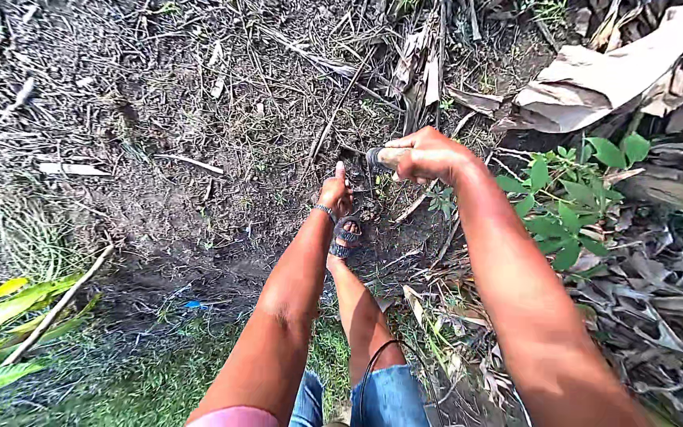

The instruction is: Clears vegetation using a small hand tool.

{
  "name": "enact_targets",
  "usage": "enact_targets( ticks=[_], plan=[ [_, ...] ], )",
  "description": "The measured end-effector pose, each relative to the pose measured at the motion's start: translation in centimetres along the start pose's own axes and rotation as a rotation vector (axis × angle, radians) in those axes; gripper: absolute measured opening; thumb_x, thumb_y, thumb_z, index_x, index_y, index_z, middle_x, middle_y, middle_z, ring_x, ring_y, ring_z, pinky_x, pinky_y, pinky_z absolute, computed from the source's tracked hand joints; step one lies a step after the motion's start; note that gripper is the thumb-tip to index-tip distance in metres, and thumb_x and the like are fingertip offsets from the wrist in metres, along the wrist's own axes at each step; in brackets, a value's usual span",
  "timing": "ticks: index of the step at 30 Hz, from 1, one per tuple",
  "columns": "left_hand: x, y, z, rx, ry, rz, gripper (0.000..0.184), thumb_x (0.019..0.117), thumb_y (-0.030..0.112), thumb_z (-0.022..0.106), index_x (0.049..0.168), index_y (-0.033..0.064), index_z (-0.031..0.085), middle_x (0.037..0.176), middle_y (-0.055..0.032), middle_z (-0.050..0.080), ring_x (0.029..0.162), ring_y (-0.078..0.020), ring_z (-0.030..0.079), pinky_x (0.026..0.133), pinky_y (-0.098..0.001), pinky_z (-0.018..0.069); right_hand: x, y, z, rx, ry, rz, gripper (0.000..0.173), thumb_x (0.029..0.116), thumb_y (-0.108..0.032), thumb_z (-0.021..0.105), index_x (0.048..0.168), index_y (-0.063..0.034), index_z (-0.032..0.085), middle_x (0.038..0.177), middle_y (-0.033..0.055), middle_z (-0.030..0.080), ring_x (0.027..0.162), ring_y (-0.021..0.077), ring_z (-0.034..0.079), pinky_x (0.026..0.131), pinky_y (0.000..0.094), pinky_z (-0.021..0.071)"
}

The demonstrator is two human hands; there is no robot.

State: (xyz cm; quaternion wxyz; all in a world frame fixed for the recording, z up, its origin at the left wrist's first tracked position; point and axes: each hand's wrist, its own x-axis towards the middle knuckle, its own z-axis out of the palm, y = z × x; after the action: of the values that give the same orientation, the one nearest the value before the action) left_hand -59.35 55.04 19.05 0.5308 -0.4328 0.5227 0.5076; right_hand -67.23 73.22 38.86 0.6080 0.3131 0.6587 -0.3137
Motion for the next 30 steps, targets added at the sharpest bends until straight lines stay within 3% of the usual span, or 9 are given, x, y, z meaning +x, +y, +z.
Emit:
enact_targets(
  ticks=[1,3,6,10,13,16,20,24,30],
  plan=[
    [0.1,0.2,0.3,0.002,0.007,-0.002,0.054,0.1076,0.061,0.032,0.083,0.0143,0.045,0.057,0.0031,0.043,0.043,-0.0088,0.043,0.041,-0.0247,0.0406,2.5,3.4,0.9,0.085,0.131,-0.304,0.057,0.0894,0.001,0.064,0.146,0.0,0.056,0.094,0.0213,0.07,0.062,0.0213,0.058,0.054,0.0347,0.0489],
    [-0.1,0.6,0.6,0.003,0.018,-0.005,0.053,0.1079,0.06,0.032,0.084,0.0144,0.045,0.057,0.0032,0.043,0.042,-0.0086,0.042,0.041,-0.0244,0.0402,6.1,5.5,1.0,0.242,0.08,-0.378,0.064,0.0813,0.002,0.072,0.144,-0.0052,0.061,0.08,0.0125,0.068,0.05,0.0119,0.049,0.045,0.0292,0.0417],
    [-1.4,0.7,0.4,0.013,0.016,0.028,0.052,0.1092,0.056,0.034,0.081,0.0142,0.044,0.055,0.0034,0.041,0.041,-0.0081,0.04,0.04,-0.0241,0.0383,6.8,5.6,2.1,0.182,0.104,-0.31,0.069,0.0775,-0.003,0.077,0.144,-0.0137,0.062,0.089,0.0136,0.07,0.055,0.0183,0.054,0.051,0.0386,0.0481],
    [-7.6,-2.0,-2.0,0.085,-0.039,0.133,0.051,0.1073,0.058,0.038,0.079,0.0159,0.046,0.055,0.0049,0.036,0.042,-0.0079,0.034,0.042,-0.0246,0.0346,4.4,7.6,8.6,0.033,0.273,-0.33,0.064,0.0801,-0.012,0.078,0.142,-0.0154,0.062,0.108,0.0235,0.073,0.095,0.0449,0.07,0.078,0.072,0.0536],
    [-12.0,-4.1,-4.6,-0.01,-0.003,0.11,0.046,0.1113,0.042,0.039,0.076,0.0123,0.047,0.055,0.0027,0.043,0.042,-0.0087,0.04,0.042,-0.0241,0.038,-1.6,9.2,13.4,-0.071,0.28,-0.213,0.075,0.0846,-0.02,0.072,0.155,-0.0231,0.048,0.113,0.0211,0.073,0.106,0.0429,0.069,0.09,0.0673,0.0516],
    [-16.3,-5.7,-7.7,-0.144,0.004,0.075,0.045,0.1126,0.035,0.037,0.074,0.0139,0.045,0.054,0.0039,0.042,0.041,-0.0073,0.038,0.041,-0.0223,0.0352,-6.3,9.0,16.3,0.015,0.373,-0.16,0.086,0.0803,-0.015,0.073,0.16,-0.0173,0.04,0.116,0.021,0.074,0.105,0.0414,0.071,0.092,0.063,0.0529],
    [-19.9,-5.5,-9.4,-0.303,-0.005,0.024,0.048,0.1127,0.035,0.036,0.068,0.0172,0.04,0.052,0.0052,0.037,0.039,-0.0065,0.034,0.039,-0.0211,0.0313,-2.2,6.0,20.0,0.073,0.437,-0.098,0.09,0.0827,-0.016,0.072,0.163,-0.0131,0.031,0.121,0.0199,0.073,0.109,0.0395,0.071,0.096,0.0596,0.0527],
    [-20.9,-3.5,-9.6,-0.359,-0.109,0.024,0.052,0.113,0.037,0.035,0.065,0.0167,0.04,0.049,0.0051,0.037,0.037,-0.0061,0.032,0.037,-0.0204,0.0285,1.9,5.1,22.7,0.102,0.357,-0.114,0.093,0.0799,-0.014,0.075,0.163,-0.0112,0.033,0.126,0.0217,0.07,0.115,0.0405,0.068,0.101,0.0612,0.0506],
    [-21.5,1.9,-12.6,-0.51,-0.216,0.041,0.04,0.1132,0.025,0.029,0.083,0.0097,0.051,0.065,-0.0009,0.052,0.05,-0.0097,0.049,0.047,-0.0215,0.0424,-7.1,2.8,17.6,0.033,0.583,-0.195,0.082,0.075,-0.005,0.077,0.152,-0.0047,0.051,0.117,0.026,0.072,0.103,0.0463,0.071,0.09,0.0676,0.0528]
  ],
)
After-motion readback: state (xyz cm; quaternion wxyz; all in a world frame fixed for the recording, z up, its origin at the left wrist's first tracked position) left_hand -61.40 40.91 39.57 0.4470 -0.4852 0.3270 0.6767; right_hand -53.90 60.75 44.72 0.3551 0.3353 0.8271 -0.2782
